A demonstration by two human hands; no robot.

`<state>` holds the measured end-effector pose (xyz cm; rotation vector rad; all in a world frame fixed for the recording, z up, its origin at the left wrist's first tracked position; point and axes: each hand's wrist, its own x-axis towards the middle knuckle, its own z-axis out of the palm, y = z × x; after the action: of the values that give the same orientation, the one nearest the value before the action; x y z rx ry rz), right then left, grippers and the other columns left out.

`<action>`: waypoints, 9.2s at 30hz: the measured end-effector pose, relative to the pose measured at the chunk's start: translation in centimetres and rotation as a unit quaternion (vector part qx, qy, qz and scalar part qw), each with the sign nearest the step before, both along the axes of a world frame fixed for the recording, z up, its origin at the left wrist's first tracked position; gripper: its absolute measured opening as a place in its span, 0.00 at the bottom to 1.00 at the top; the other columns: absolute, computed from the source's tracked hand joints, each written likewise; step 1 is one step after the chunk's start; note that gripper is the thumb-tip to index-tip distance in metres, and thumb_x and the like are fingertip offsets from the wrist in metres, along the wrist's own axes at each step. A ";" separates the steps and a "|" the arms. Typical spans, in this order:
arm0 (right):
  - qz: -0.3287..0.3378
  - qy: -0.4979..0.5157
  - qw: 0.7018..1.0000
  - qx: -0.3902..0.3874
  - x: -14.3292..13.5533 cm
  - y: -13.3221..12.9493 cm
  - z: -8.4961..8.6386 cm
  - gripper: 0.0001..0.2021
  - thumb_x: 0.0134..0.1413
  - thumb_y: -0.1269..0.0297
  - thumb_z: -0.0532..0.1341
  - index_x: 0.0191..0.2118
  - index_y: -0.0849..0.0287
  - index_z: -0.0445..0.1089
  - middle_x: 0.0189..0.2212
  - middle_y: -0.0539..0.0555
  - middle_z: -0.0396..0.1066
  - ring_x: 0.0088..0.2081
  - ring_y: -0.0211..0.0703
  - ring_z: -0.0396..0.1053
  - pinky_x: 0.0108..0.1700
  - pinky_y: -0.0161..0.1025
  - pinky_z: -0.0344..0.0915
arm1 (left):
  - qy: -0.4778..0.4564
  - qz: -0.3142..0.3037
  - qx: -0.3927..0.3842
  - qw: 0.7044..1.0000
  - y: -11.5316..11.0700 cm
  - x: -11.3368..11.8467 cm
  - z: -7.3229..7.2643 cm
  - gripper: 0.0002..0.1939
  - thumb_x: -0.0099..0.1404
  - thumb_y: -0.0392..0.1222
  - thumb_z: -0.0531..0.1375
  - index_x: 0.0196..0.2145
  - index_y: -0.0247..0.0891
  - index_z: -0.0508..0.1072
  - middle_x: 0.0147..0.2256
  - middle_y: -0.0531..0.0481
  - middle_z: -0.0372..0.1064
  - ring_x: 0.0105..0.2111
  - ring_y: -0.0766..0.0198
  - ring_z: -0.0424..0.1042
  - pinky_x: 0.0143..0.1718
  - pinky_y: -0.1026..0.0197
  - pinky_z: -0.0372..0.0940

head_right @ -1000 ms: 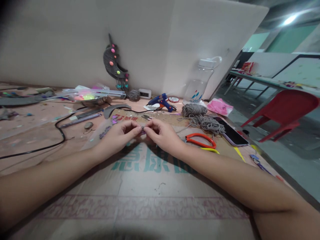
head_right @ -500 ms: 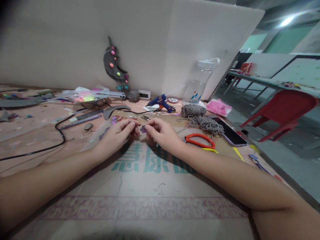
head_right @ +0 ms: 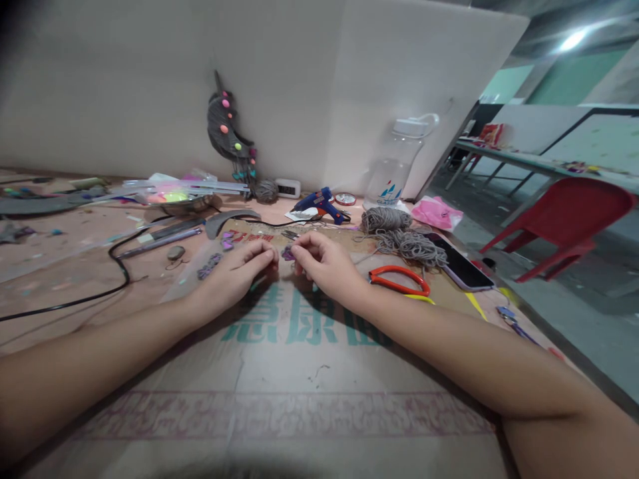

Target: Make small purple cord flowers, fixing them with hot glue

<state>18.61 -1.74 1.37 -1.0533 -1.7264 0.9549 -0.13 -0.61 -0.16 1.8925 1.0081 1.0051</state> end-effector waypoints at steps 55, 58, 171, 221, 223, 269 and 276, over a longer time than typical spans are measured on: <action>-0.170 -0.375 0.874 0.257 3.3 4.4 4.2 0.18 0.67 0.60 0.47 0.50 0.59 0.70 0.39 0.58 0.76 0.38 0.47 0.71 0.38 0.39 0.61 | -0.050 0.017 -0.091 0.994 0.7 -0.4 -0.1 0.15 0.63 0.51 0.58 0.28 0.37 0.70 0.26 0.53 0.67 0.26 0.67 0.65 0.30 0.63 0.60; -0.139 -0.373 0.866 0.303 3.6 0.3 3.9 0.18 0.63 0.52 0.55 0.50 0.58 0.70 0.33 0.56 0.75 0.32 0.45 0.70 0.34 0.38 0.60 | -0.053 0.017 -0.086 0.995 0.6 -0.4 0.1 0.14 0.63 0.51 0.58 0.27 0.37 0.69 0.26 0.53 0.67 0.26 0.67 0.65 0.30 0.63 0.60; -0.053 -0.507 0.707 0.491 4.3 -0.8 0.2 0.13 0.65 0.58 0.55 0.44 0.59 0.73 0.28 0.53 0.75 0.28 0.39 0.67 0.31 0.37 0.54 | -0.011 0.011 -0.090 0.996 0.5 -0.2 0.3 0.14 0.62 0.48 0.58 0.24 0.37 0.69 0.23 0.53 0.67 0.24 0.67 0.64 0.29 0.63 0.58; -0.041 -0.509 0.747 0.426 3.9 -1.1 0.4 0.19 0.67 0.54 0.50 0.44 0.61 0.74 0.31 0.56 0.77 0.27 0.42 0.71 0.29 0.38 0.57 | 0.010 0.013 -0.100 0.995 0.4 -0.1 0.3 0.13 0.61 0.48 0.58 0.26 0.36 0.69 0.24 0.52 0.68 0.25 0.67 0.64 0.30 0.62 0.59; -0.039 -0.507 0.747 0.428 3.9 -1.1 0.4 0.19 0.67 0.55 0.50 0.44 0.61 0.74 0.31 0.55 0.77 0.27 0.41 0.71 0.29 0.38 0.57 | 0.005 0.010 -0.104 0.995 0.4 -0.1 0.3 0.13 0.61 0.48 0.58 0.26 0.36 0.69 0.24 0.52 0.67 0.25 0.67 0.64 0.30 0.62 0.58; -0.032 -0.161 0.987 -0.002 1.4 -1.7 1.1 0.12 0.56 0.58 0.60 0.37 0.61 0.75 0.23 0.50 0.73 0.23 0.35 0.66 0.23 0.31 0.61 | 0.028 -0.014 0.006 0.999 -1.0 0.0 0.8 0.15 0.66 0.50 0.56 0.33 0.36 0.74 0.31 0.49 0.73 0.33 0.62 0.70 0.35 0.63 0.62; -0.022 -0.128 0.991 -0.020 1.9 -1.1 0.3 0.12 0.56 0.57 0.60 0.34 0.62 0.73 0.22 0.50 0.71 0.22 0.34 0.65 0.23 0.31 0.61 | -0.007 -0.038 -0.028 0.999 -0.6 0.0 0.5 0.18 0.67 0.52 0.55 0.44 0.37 0.75 0.39 0.47 0.76 0.39 0.60 0.73 0.39 0.62 0.65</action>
<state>20.54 -2.81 1.68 -1.2799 -1.8886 0.8580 -0.09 -1.24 0.36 1.8614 0.9404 0.9343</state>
